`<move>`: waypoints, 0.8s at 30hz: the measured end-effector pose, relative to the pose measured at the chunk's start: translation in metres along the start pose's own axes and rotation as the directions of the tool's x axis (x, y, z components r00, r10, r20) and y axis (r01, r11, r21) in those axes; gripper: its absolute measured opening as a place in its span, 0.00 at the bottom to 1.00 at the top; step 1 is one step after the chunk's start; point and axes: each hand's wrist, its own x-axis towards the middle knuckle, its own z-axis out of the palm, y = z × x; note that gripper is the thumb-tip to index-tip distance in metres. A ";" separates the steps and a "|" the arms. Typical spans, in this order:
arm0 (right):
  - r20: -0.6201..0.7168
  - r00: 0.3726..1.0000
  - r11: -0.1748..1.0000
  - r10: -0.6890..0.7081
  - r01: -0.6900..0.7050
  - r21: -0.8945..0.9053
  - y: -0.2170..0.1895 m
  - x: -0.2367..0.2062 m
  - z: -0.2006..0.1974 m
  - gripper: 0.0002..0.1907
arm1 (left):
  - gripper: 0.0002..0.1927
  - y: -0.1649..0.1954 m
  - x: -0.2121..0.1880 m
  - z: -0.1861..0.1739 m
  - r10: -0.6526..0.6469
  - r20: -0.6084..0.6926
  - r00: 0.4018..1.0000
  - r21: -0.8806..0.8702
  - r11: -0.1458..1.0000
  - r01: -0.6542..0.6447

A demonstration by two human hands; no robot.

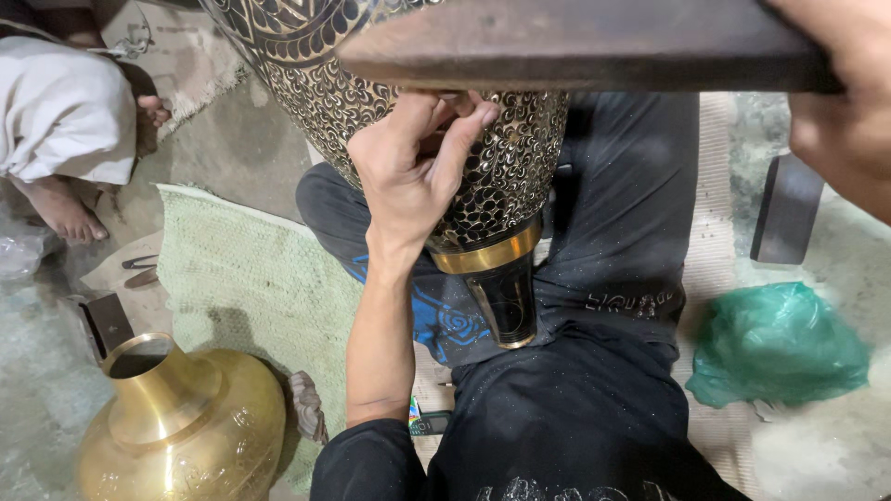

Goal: The person sits on the floor with a large engraved brass vase between their legs and hammers a small punch against the vase's surface using a wooden mallet, repositioning the punch repeatedly to work the decorated metal. Another brass vessel rests on the floor beside them.

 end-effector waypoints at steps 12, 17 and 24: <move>0.036 0.999 0.997 -0.028 0.030 -0.065 -0.026 0.021 -0.014 0.32 | 0.11 0.001 0.003 -0.006 -0.005 0.040 0.999 0.085 0.996 0.001; 0.042 0.998 0.991 -0.044 0.049 -0.128 -0.031 0.023 -0.017 0.33 | 0.13 0.003 0.004 -0.006 0.032 0.036 0.999 0.028 0.999 -0.033; 0.059 0.998 1.000 0.013 -0.012 -0.011 -0.017 0.021 -0.011 0.32 | 0.13 0.003 0.006 -0.008 0.054 0.074 0.996 0.016 0.998 -0.056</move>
